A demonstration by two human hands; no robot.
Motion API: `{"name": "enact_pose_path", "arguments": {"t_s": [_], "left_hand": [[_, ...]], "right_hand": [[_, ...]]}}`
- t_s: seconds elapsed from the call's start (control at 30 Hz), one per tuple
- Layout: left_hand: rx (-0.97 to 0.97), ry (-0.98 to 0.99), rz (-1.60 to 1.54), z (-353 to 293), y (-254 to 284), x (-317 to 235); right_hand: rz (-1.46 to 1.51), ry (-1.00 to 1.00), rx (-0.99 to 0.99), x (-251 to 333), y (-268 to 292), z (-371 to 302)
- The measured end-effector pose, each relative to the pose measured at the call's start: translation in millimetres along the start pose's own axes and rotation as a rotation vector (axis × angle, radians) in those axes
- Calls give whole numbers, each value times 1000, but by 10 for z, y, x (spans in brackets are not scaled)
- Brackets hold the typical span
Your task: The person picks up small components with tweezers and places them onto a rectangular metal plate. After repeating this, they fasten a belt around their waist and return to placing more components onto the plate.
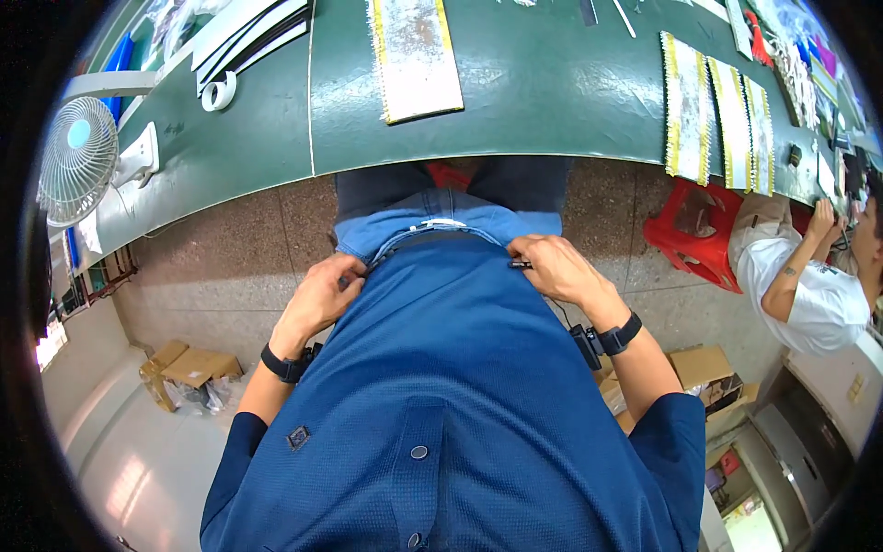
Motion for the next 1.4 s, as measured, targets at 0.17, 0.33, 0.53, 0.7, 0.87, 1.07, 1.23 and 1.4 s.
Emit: {"name": "enact_pose_path", "arguments": {"t_s": [0.17,0.33,0.53,0.7,0.87,1.07,1.23,1.4], "left_hand": [[-111,-165,111,54,-109,16],[-283,-160,127,121,-244,88],[-375,-368,41,110,-260,164],[-397,-562,106,132,-19,-147],[-421,-748,222,182,236,-513],[-416,-759,229,41,463,-559],[-436,-594,152,-292,483,-327],[-446,-421,94,-588,434,-185]], "right_hand": [[-114,-20,43,9,-40,15],[-143,-3,-53,-117,-180,8],[-243,8,26,-60,-104,-86],[-237,-2,143,132,58,-348],[-174,-114,128,401,79,-811],[-7,-94,97,624,216,-868],[-12,53,28,842,384,-557],[-91,199,-10,1111,533,-154]]}}
Point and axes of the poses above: each hand's wrist, its own z-axis towards the middle knuckle, its own y-axis out of the back of the hand, x = y × z, the point moved 2 cm from there along z, towards the middle knuckle, and after that the axes turned 14 degrees about z, right-handed, at the moved point
